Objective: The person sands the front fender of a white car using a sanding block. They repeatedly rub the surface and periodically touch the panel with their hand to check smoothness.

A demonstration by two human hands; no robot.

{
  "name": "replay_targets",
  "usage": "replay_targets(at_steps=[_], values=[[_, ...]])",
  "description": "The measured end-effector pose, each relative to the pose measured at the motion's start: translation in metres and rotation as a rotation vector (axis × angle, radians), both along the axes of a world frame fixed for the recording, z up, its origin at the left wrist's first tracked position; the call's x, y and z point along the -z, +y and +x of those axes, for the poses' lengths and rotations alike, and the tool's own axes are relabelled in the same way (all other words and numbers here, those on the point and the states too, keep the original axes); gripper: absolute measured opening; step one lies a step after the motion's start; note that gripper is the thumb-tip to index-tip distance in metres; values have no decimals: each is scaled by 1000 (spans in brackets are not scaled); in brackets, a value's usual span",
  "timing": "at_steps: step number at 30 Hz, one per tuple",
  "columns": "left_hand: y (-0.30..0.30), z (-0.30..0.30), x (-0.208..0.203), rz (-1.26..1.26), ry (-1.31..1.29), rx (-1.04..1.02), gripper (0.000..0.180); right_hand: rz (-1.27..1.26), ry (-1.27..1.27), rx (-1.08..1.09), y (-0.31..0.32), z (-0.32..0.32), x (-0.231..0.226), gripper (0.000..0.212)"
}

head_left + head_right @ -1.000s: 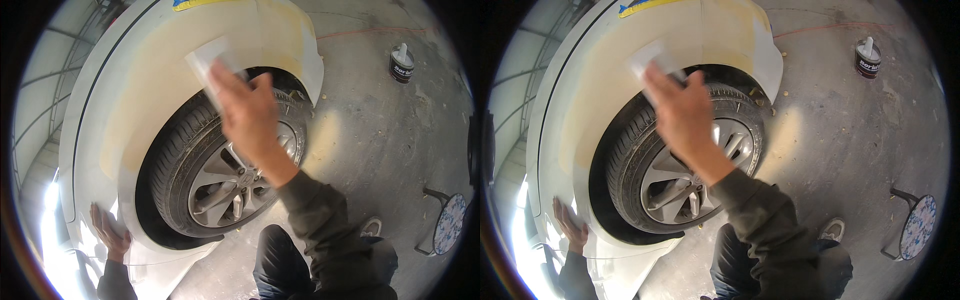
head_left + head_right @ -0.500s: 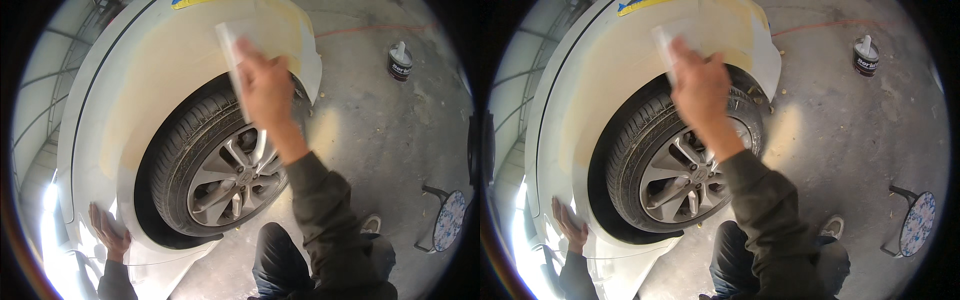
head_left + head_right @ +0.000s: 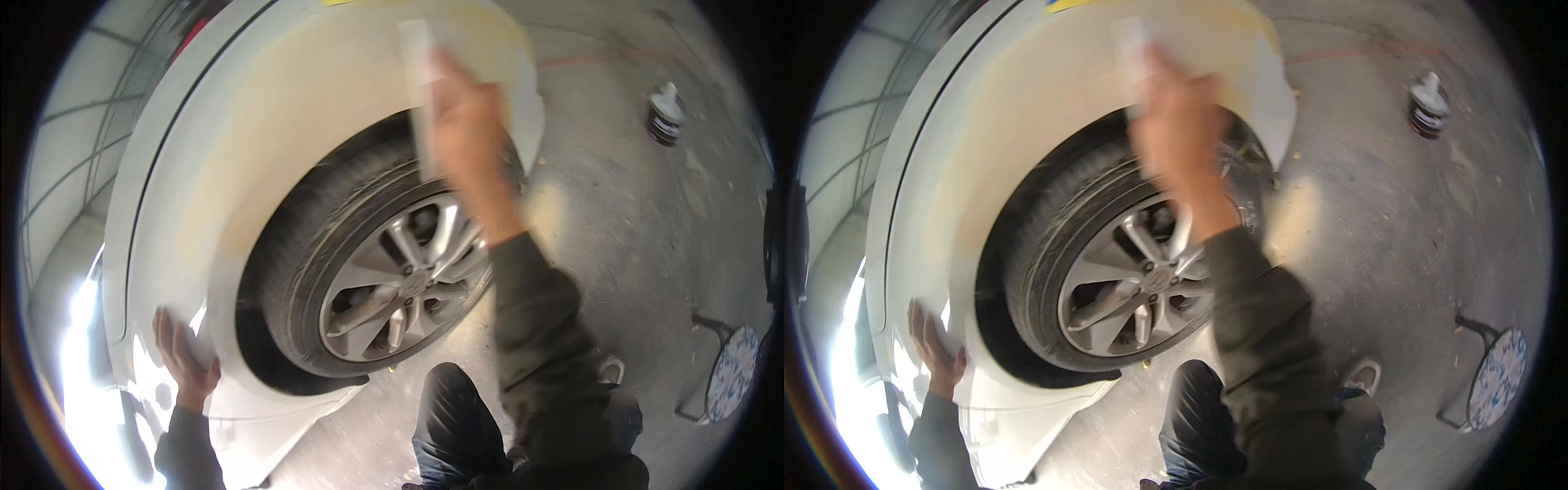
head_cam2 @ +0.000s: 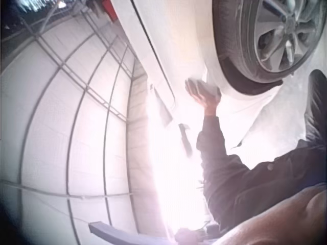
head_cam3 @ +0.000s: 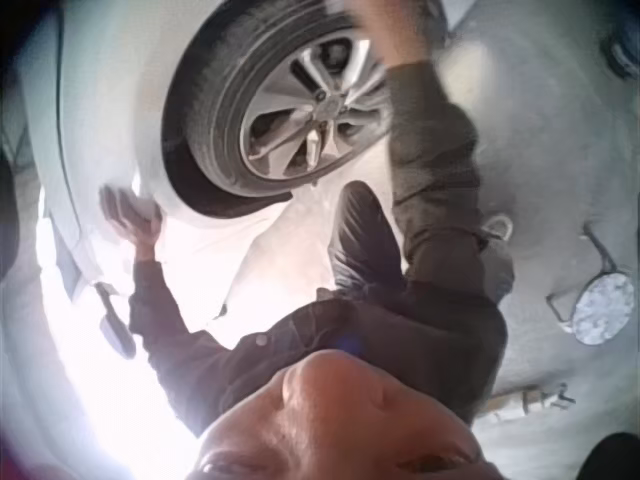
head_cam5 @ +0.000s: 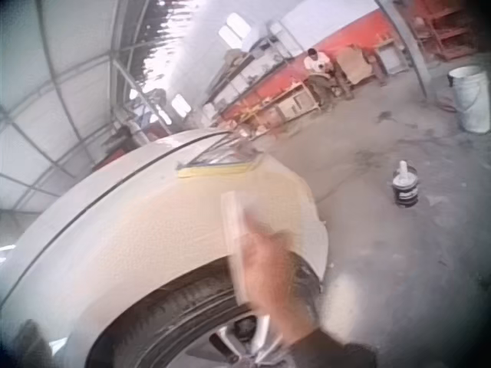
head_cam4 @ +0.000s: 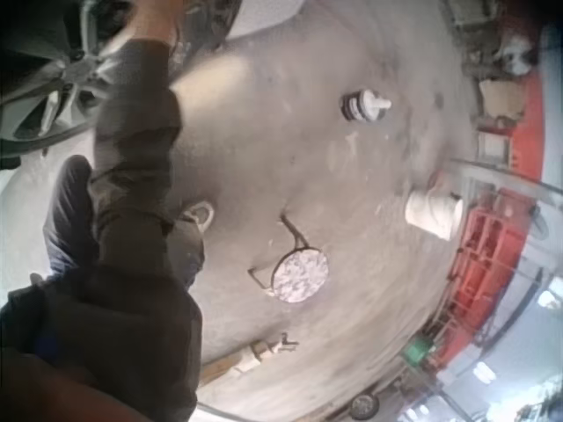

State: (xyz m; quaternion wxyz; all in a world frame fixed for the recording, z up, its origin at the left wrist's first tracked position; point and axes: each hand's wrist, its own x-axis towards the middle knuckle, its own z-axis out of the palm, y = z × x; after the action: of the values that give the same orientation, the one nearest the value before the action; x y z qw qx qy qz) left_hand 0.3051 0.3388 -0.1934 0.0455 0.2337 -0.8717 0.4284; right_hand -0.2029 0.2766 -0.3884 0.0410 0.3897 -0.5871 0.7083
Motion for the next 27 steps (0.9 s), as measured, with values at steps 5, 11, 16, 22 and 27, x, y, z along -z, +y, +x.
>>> replay_targets(at_steps=[5,11,16,22,27], values=[[-9,-18,-5,-20,16,33,80,-65,151,244,12,35,-23,53],[-14,-17,3,24,30,22,80,-353,464,50,34,123,-34,42],[-5,-15,-8,-5,19,10,78,-144,179,111,13,26,-21,63],[-17,-5,7,-2,27,19,79,-276,93,-114,49,160,-36,48],[0,4,-2,-54,-29,-37,77,-272,228,-61,20,76,-2,43]])
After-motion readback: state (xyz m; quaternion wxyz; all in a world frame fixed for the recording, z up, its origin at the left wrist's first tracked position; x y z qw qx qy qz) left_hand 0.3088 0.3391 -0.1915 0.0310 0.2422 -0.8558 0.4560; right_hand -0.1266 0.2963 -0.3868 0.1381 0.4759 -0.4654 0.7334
